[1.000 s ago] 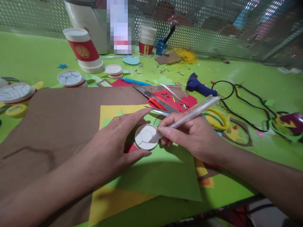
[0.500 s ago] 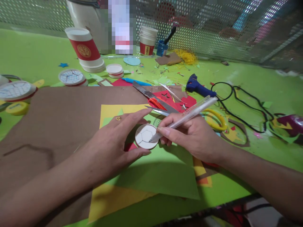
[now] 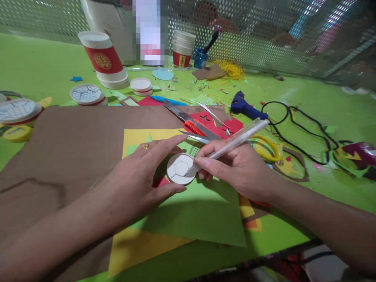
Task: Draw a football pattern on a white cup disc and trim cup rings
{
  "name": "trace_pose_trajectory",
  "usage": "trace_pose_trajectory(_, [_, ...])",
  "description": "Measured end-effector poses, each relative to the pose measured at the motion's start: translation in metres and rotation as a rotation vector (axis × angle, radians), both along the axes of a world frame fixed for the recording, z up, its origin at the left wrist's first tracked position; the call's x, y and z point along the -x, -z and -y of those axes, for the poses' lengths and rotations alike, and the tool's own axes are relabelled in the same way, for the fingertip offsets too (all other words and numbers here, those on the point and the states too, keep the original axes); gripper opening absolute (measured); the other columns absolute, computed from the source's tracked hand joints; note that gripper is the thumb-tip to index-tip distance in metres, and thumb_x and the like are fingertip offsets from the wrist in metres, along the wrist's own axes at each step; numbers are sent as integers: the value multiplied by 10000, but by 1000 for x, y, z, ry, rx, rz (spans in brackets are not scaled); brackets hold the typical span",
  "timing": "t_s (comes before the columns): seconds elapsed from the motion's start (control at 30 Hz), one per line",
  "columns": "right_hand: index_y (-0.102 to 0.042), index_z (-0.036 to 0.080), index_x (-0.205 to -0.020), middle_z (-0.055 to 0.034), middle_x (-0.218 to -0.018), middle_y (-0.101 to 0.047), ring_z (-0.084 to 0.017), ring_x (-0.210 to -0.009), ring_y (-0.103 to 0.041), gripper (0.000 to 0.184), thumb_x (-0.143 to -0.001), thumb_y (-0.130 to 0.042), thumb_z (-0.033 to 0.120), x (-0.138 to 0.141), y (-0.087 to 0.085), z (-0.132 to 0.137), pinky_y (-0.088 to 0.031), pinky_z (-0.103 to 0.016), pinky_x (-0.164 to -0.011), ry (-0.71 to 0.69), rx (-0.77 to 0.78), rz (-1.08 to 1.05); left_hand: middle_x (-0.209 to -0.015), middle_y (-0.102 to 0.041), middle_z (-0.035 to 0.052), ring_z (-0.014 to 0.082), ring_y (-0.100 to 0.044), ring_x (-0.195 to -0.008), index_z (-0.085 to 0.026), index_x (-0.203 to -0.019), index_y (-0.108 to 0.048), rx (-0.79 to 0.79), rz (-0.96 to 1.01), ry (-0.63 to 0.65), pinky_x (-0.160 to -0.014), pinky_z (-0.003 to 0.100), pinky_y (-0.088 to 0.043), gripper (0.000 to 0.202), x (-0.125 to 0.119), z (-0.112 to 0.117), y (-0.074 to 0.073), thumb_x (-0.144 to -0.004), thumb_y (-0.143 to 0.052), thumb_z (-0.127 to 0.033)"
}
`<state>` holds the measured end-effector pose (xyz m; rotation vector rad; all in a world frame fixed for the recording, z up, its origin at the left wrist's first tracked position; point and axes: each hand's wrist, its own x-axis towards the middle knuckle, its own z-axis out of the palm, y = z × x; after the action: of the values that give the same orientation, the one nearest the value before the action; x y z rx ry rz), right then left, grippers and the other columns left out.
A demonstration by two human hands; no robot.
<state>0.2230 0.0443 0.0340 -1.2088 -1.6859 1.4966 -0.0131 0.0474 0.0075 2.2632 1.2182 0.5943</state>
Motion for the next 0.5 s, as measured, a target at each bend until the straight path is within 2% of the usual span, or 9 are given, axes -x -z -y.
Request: trace_pose_trajectory(0.5, [-679, 194, -892, -2, -731, -671, -133, -650, -593, 120, -953, -652, 293, -1, 0, 1, -473, -250, -582, -14, 17, 6, -1337, -718, 66, 382, -673, -1177, -359, -1549, -418, -9, -18, 6, -951, 534, -553, 747, 1, 1, -1, -876, -701, -514])
